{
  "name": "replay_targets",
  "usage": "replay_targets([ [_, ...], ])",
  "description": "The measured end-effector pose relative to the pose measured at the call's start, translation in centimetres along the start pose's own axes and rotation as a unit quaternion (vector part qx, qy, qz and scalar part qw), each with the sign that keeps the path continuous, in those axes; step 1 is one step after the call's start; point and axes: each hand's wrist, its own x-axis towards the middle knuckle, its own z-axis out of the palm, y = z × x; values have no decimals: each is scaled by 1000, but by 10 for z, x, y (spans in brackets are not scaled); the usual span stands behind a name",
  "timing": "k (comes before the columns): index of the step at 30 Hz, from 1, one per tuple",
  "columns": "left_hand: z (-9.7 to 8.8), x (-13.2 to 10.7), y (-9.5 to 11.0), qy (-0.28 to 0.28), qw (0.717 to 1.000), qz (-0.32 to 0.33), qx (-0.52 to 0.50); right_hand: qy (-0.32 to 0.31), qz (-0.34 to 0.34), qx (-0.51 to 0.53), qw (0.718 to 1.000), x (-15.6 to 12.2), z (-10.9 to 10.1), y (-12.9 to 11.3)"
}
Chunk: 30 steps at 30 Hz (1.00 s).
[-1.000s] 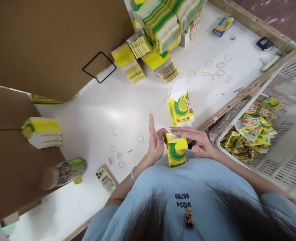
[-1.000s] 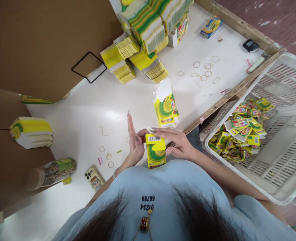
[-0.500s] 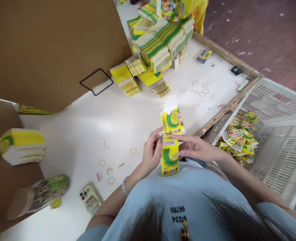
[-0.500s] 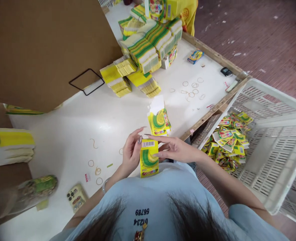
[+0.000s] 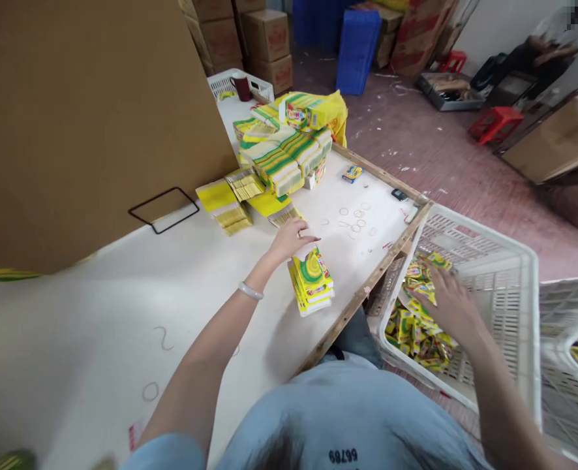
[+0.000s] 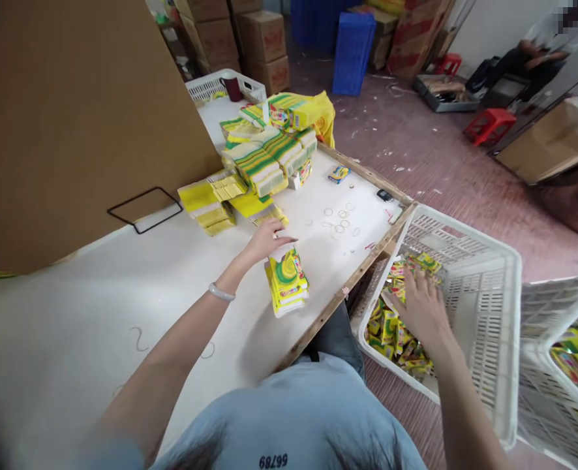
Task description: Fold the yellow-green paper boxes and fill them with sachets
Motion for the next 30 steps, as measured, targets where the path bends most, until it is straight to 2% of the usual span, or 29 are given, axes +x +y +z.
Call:
replay_targets([
  [2,-5,-1,0,12,999,33,-8,3,-80,79,994,14,4,-26],
  [5,-15,-14,12,42,997,67,-20,41,-163,216,962,40,4,-89],
  [8,-25,-32,33,98,989,80,-83,133,-179,344,912,60,2,-162],
  [10,-30,-43,47,142,980,73,-121,151,-191,387,889,66,3,-204],
  [12,-34,-54,60,177,974,57,-129,153,-191,414,877,67,4,-230],
  [14,-36,-67,70,207,963,36,-167,161,-182,448,860,65,3,-242],
  [17,-29,-92,80,219,936,40,-273,160,-153,508,832,60,-2,-242],
  [20,-7,-117,87,159,938,76,-299,164,-133,545,812,52,-11,-241],
  [22,11,-129,90,103,944,91,-300,204,-150,538,804,46,-16,-243],
  [24,24,-136,94,82,943,98,-307,222,-165,528,803,39,-20,-246],
  [27,26,-142,102,124,942,59,-305,170,-149,547,806,32,-22,-246],
  [30,16,-150,109,128,938,-30,-321,125,-115,576,799,27,-20,-244],
])
